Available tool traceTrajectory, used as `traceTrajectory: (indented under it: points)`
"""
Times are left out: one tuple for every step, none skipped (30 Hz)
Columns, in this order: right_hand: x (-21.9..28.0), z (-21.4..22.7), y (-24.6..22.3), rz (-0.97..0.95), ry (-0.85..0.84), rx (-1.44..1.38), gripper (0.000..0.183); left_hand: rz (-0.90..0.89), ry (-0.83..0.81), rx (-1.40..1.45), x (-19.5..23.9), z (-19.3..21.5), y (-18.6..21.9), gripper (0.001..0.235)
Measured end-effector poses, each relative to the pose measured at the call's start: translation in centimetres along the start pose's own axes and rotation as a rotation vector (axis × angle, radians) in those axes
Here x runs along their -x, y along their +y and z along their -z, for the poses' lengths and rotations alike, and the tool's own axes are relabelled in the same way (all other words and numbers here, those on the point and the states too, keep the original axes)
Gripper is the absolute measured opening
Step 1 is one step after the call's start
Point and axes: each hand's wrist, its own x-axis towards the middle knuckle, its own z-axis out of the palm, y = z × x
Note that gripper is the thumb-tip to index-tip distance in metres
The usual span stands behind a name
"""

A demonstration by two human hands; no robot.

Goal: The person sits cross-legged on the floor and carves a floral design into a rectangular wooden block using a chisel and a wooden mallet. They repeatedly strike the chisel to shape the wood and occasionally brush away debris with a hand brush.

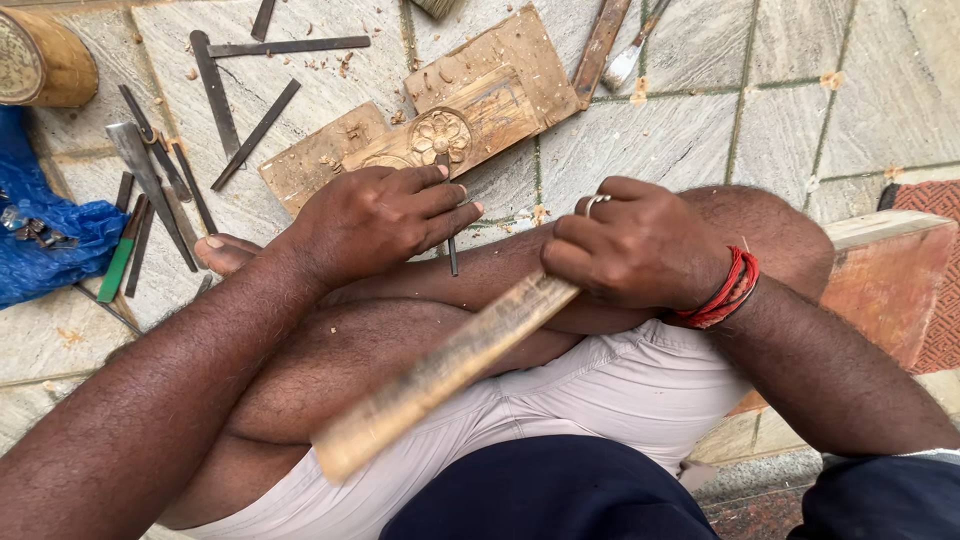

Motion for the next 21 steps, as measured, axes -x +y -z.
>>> traceTrajectory:
  points:
    - [-0.1, -0.3, 0.1, -0.056, -0.062, -0.012, 0.031, 0.009, 0.015, 0.044, 0.0, 0.1, -0.2, 0.047]
    - [-0.2, -0.5, 0.1, -0.114, -0.126, -0.025, 0.03, 0.016, 0.033, 0.089, -0.2, 0.3, -0.3, 0.043]
    - [-0.1, -0.4, 0.1, -0.171, -0.191, -0.037, 0.029, 0.024, 0.05, 0.135, -0.3, 0.5, -0.4, 0.04]
    - [0.1, -0.4, 0.2, -0.17, -0.125, -0.044, 0.029, 0.039, 0.044, 0.156, -0.5, 0.8, -0.6, 0.04]
    - [0.3, -0.2, 0.3, -0.167, -0.059, -0.052, 0.03, 0.053, 0.039, 0.178, -0.7, 1.0, -0.8, 0.04]
    - [0.4, 0.0, 0.4, -0.16, 0.009, -0.06, 0.031, 0.073, 0.033, 0.197, -0.7, 1.4, -0.9, 0.04]
    - [0.4, 0.0, 0.4, -0.167, -0.023, -0.078, 0.026, 0.079, 0.042, 0.211, -0.6, 1.6, -1.1, 0.04]
    - [0.5, 0.0, 0.3, -0.178, -0.056, -0.1, 0.023, 0.083, 0.046, 0.229, -0.4, 1.9, -1.1, 0.041]
    - [0.6, 0.0, 0.3, -0.189, -0.088, -0.122, 0.019, 0.086, 0.051, 0.246, -0.2, 2.0, -1.0, 0.041]
    - [0.7, -0.1, 0.4, -0.239, -0.075, -0.13, 0.021, 0.136, 0.072, 0.365, -0.3, 2.0, -1.1, 0.034]
    - [0.8, -0.1, 0.6, -0.29, -0.062, -0.137, 0.025, 0.185, 0.093, 0.484, -0.2, 1.9, -1.1, 0.028]
    - [0.8, -0.2, 0.7, -0.334, -0.049, -0.145, 0.03, 0.239, 0.116, 0.602, -0.1, 1.8, -0.9, 0.023]
    - [0.9, -0.1, 1.1, -0.414, -0.017, -0.197, 0.029, 0.357, 0.261, 0.6, -0.6, 1.2, -0.4, 0.017]
    - [1.0, 0.0, 1.6, -0.494, 0.016, -0.25, 0.029, 0.469, 0.41, 0.594, -1.2, 0.7, 0.1, 0.013]
    - [1.1, 0.2, 1.7, -0.574, 0.051, -0.304, 0.029, 0.577, 0.563, 0.585, -1.5, 0.2, 0.0, 0.014]
    - [1.0, 0.3, 2.1, -0.721, 0.104, -0.464, 0.028, 0.663, 0.592, 0.544, -1.8, -0.1, -0.4, 0.014]
    - [1.0, 0.5, 2.2, -0.864, 0.157, -0.628, 0.027, 0.75, 0.62, 0.503, -2.1, -0.3, -1.1, 0.015]
    - [1.1, 0.7, 2.1, -1.006, 0.21, -0.798, 0.028, 0.834, 0.645, 0.463, -2.2, -0.5, -1.8, 0.016]
    - [1.0, 0.7, 2.2, -1.072, 0.267, -0.928, 0.031, 0.856, 0.629, 0.475, -1.9, -0.5, -2.4, 0.018]
    - [0.9, 0.8, 2.3, -1.136, 0.324, -1.055, 0.034, 0.873, 0.617, 0.487, -1.5, -0.4, -3.3, 0.021]
    - [0.8, 0.8, 2.3, -1.195, 0.382, -1.185, 0.038, 0.891, 0.605, 0.499, -0.9, -0.2, -3.9, 0.024]
